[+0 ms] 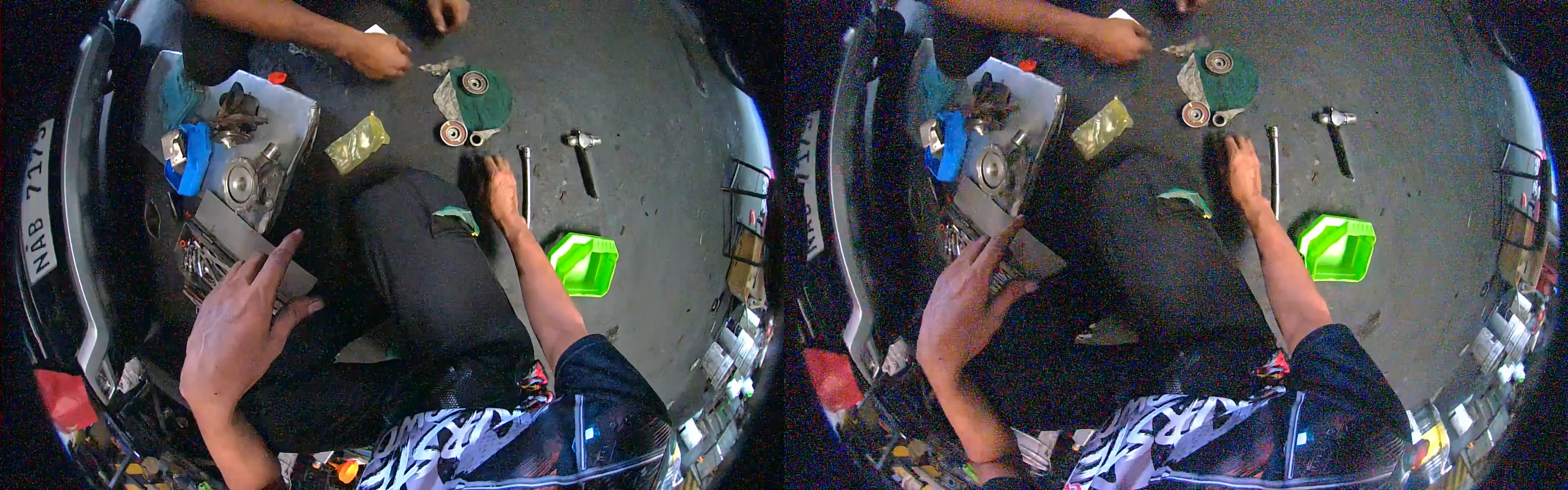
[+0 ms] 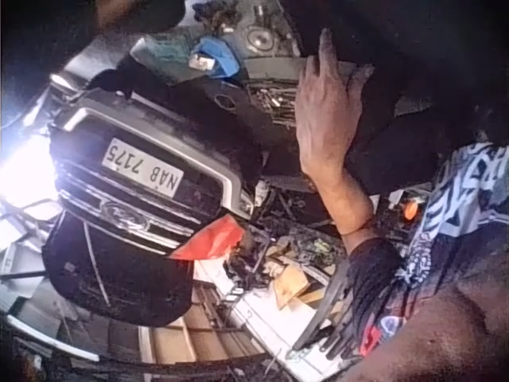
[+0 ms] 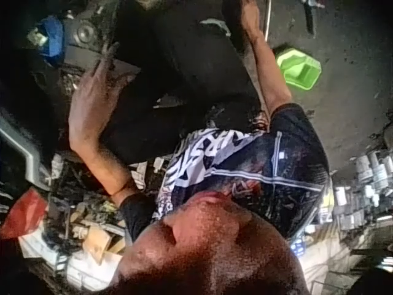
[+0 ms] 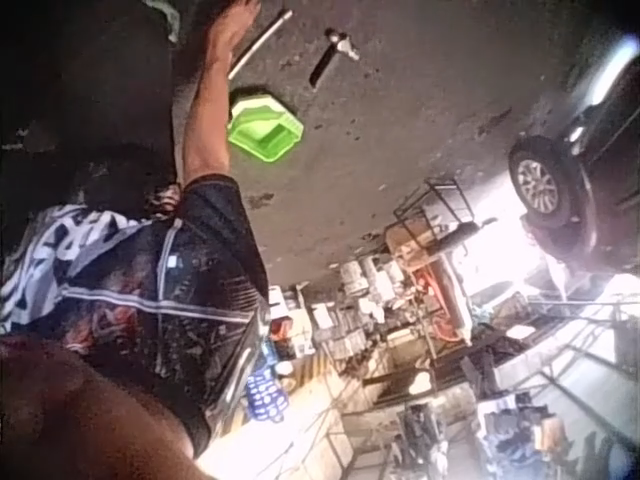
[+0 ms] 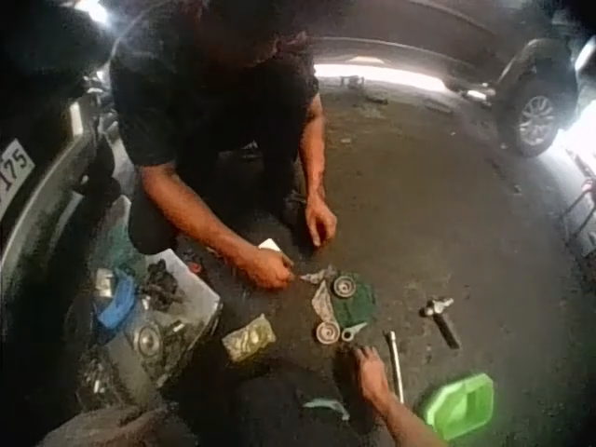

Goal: Repairing an automotive alternator by replacing a bearing and using a hammer and socket.

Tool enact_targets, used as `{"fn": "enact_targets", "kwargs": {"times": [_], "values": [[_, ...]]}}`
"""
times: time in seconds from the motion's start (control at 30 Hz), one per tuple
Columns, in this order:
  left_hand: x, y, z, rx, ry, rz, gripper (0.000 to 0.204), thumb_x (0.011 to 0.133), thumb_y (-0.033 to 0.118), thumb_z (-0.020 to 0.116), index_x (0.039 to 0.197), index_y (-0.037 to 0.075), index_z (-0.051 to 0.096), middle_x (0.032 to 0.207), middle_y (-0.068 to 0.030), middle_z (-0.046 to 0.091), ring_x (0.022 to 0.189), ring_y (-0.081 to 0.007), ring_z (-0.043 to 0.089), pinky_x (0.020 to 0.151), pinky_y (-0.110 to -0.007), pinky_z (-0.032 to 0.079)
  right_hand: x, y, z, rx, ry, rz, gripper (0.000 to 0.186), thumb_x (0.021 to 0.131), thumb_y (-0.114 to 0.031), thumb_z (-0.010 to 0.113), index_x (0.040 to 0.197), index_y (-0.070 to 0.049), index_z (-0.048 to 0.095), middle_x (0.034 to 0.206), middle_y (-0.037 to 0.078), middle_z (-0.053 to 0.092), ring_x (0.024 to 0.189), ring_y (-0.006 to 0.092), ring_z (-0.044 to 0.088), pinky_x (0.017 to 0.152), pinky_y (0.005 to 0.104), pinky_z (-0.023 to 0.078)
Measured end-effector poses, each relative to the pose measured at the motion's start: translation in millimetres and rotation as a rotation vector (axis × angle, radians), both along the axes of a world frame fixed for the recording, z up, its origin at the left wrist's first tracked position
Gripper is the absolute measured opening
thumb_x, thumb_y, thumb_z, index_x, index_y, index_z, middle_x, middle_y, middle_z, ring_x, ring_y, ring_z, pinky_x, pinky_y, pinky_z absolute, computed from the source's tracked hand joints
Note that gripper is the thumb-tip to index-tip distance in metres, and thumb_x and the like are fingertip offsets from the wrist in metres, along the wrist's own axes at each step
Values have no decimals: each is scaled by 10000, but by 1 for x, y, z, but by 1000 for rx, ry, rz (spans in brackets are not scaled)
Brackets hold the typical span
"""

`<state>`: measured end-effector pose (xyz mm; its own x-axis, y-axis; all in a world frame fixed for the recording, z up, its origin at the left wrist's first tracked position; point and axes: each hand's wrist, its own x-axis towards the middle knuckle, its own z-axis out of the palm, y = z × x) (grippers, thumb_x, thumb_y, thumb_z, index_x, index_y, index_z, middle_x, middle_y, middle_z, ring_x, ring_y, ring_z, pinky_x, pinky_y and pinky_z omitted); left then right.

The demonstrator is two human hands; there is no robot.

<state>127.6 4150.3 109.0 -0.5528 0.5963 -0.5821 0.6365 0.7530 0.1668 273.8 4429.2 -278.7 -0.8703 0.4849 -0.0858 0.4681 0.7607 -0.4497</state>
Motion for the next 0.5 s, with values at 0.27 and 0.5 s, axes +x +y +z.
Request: {"fn": "enact_targets", "kwargs": {"times": [0.27,0.5], "values": [[-2,-9,2,27,20,25,650,801,334,652,1326,29,421,949,-181,570,926,-355,561,821,-415,452,-86,23,17,-341,-70,50,299,861,-41,438,1138,15,534,1167,260,537,1090,415,504,956,463,410],[-1,-34,2,126,9,-27,598,848,365,599,1307,23,429,1009,-186,576,932,-357,576,792,-424,471,-98,22,22,137,-189,430,392,946,-82,307,1278,-22,508,1339,261,439,1252,396,410,1047,412,345]]}}
